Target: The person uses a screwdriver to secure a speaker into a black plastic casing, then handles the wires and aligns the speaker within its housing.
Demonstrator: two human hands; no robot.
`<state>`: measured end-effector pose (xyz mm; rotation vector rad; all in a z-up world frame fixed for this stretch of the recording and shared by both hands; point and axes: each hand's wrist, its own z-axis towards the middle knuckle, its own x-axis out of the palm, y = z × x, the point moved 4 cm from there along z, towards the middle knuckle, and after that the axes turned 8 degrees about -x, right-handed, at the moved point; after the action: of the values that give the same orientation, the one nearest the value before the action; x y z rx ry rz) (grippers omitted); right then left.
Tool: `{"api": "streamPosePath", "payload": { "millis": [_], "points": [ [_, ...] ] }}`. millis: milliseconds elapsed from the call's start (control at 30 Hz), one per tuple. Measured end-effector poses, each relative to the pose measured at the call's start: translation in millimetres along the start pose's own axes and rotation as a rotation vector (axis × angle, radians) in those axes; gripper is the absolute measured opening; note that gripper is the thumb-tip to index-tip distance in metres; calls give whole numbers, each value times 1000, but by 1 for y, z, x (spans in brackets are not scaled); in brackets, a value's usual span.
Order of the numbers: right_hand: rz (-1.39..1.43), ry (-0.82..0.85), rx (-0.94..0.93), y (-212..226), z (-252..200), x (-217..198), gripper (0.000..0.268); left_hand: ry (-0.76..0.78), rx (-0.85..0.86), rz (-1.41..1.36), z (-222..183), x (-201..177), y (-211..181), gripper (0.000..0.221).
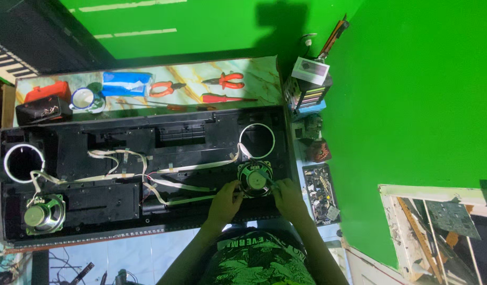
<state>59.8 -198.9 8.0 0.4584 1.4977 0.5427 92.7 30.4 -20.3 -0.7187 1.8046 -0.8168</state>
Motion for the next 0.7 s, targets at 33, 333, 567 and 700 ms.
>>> {"api": "streamPosePath", "payload": {
  "millis": [33, 333, 567, 700],
  "points": [
    [35, 1, 15, -1, -1, 2, 19, 2, -16, -40, 1, 0, 1, 42],
    [66, 30, -61, -4, 2, -9, 18, -244, 134, -30, 9, 6, -2, 40],
    [58, 111, -71, 0, 40, -31, 19, -226, -83, -48, 26, 11, -6, 29],
    [-50, 197, 3, -1, 72, -25, 19, -252, 0, -38, 23, 10, -13, 28]
  ]
}}
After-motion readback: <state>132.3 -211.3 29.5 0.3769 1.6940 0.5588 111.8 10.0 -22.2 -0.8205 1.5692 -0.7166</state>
